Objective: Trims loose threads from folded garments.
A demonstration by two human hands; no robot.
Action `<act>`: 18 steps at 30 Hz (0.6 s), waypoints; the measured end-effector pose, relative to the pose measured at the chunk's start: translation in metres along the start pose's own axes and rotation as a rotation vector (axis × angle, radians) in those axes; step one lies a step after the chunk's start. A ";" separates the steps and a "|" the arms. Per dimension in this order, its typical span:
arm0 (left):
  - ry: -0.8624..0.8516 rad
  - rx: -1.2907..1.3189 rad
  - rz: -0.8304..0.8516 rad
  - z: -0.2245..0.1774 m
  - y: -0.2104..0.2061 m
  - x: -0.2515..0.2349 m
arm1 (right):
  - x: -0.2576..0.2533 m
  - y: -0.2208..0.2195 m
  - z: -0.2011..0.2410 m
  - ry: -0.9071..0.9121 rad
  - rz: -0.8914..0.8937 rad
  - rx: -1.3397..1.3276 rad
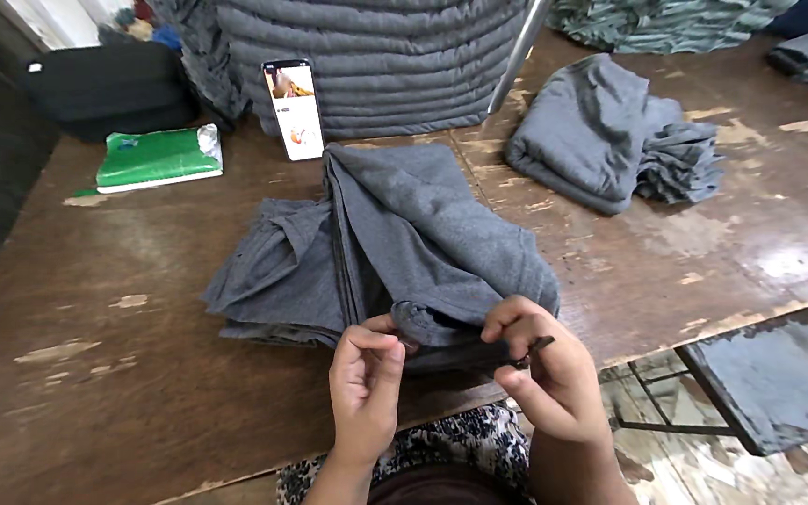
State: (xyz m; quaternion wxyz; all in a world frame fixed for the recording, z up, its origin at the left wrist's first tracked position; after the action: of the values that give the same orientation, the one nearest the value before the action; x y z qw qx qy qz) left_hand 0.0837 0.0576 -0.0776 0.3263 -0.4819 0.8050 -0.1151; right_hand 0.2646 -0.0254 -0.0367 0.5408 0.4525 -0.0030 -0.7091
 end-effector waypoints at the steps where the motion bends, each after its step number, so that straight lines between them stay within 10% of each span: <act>1: -0.001 0.004 0.001 0.000 0.000 0.000 | -0.001 -0.002 0.000 0.008 -0.033 -0.002; 10: -0.027 0.006 0.003 0.000 0.000 0.001 | -0.007 -0.049 0.008 -0.010 -0.274 0.053; 18: -0.056 -0.184 -0.046 -0.001 -0.007 0.000 | 0.002 -0.027 0.031 0.223 0.188 -0.201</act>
State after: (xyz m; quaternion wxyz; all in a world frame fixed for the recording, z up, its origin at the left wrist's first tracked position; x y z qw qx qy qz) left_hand 0.0883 0.0541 -0.0729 0.3003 -0.5313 0.7914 -0.0347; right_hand 0.2238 -0.0310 -0.0325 0.6442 0.4696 0.0855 -0.5976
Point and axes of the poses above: each hand's wrist, its own x-axis away from the middle knuckle, its own y-axis out of the back of the hand, z = x × y, the point moved 3 cm from there along -x, towards the middle knuckle, and after that the axes turned 5 degrees about x, right-handed, at the moved point
